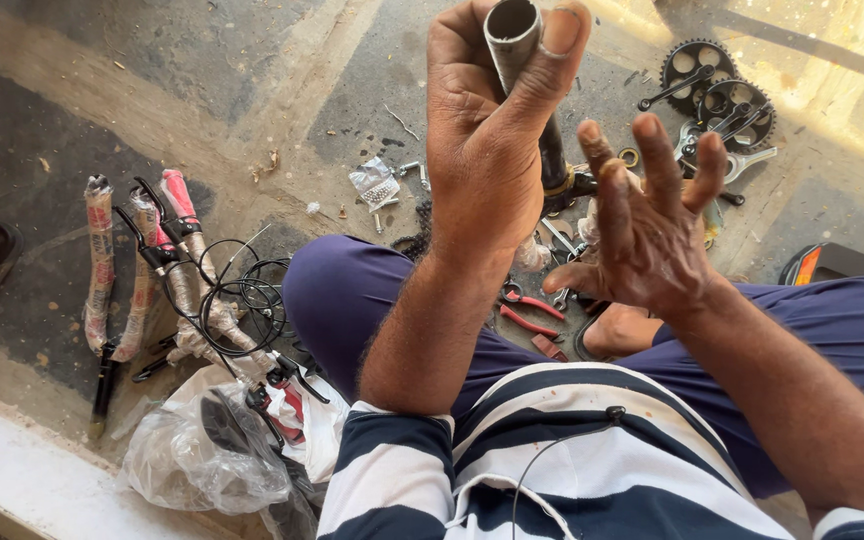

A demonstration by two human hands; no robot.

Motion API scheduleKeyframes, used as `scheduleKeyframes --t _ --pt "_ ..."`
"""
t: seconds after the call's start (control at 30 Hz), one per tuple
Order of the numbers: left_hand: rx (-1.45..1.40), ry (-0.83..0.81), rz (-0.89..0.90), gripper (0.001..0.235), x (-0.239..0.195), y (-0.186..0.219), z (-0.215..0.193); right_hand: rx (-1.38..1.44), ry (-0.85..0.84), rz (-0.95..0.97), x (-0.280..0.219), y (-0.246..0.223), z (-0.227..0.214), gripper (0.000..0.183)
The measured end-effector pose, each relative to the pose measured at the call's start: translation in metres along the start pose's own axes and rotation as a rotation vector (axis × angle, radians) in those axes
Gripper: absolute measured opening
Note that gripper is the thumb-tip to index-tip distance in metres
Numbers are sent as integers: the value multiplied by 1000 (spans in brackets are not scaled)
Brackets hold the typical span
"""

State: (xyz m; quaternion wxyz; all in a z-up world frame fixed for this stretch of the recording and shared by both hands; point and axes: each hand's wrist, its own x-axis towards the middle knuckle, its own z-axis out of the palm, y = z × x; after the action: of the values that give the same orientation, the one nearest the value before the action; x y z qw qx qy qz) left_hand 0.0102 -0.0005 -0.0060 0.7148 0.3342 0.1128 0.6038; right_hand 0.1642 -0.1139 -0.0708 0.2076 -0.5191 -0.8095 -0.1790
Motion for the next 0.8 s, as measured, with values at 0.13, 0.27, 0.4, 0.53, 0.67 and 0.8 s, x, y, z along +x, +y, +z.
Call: scheduleKeyframes --t 0.13,0.27,0.4,0.53,0.67,0.8 --pt "-12 5 0 27 2 0 0 -52 -86 -21 -1 -11 -3 102" --pt "-7 11 -1 28 2 -1 -4 74 -10 4 -4 -11 -14 101" --pt "-44 17 1 27 3 -5 -1 230 -1 96 -1 -15 -2 103" --pt "-36 4 73 25 7 -2 -5 165 32 84 -15 -12 -3 101" --pt "-29 10 154 29 8 -5 -12 227 -142 464 -40 27 -21 100" --pt "65 58 222 26 8 -13 -16 354 -162 708 -78 76 -29 86"
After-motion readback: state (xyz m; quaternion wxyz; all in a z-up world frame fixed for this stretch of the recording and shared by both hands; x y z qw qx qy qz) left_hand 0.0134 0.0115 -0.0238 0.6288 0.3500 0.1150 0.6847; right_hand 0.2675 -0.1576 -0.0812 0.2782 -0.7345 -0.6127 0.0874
